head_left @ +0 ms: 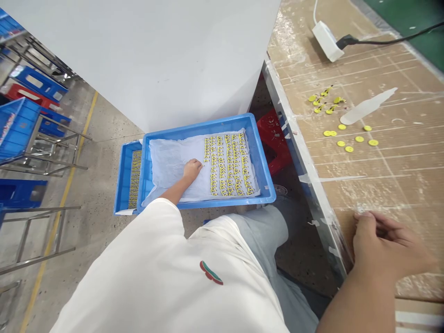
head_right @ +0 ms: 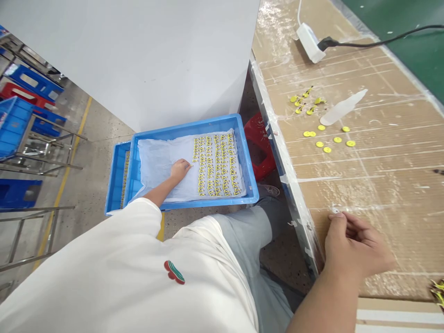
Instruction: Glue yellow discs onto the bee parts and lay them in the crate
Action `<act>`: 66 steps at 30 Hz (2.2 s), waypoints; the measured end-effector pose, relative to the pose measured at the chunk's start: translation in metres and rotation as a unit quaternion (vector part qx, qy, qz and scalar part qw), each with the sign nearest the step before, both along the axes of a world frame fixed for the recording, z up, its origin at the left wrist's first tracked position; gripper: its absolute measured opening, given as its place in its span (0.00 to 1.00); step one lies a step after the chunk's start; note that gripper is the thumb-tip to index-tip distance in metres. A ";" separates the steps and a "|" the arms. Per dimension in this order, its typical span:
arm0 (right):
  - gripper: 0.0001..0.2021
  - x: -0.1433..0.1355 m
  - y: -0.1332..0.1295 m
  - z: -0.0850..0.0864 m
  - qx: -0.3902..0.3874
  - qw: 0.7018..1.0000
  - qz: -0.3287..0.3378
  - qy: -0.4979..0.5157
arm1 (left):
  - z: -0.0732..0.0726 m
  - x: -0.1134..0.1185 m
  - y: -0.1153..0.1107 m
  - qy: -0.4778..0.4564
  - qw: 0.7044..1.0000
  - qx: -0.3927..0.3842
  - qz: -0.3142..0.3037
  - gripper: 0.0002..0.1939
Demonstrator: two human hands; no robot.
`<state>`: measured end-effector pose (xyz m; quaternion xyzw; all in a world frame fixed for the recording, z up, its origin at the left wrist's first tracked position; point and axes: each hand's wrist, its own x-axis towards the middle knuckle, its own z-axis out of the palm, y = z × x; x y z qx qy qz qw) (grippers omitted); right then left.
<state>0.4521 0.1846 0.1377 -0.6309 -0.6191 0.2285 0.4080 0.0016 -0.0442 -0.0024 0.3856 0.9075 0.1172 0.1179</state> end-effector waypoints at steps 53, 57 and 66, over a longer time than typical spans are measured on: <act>0.13 0.002 0.004 -0.006 0.030 0.998 -0.028 -0.044 | -0.005 0.019 0.017 -0.035 0.974 0.165 0.153 0.18; 0.16 -0.005 -0.016 0.011 0.060 0.992 -0.024 -0.109 | 0.007 0.033 0.018 -0.021 0.963 0.228 0.139 0.19; 0.18 -0.129 -0.196 0.121 -0.157 0.778 0.534 0.290 | 0.081 0.123 0.081 -0.075 0.924 0.358 -0.110 0.10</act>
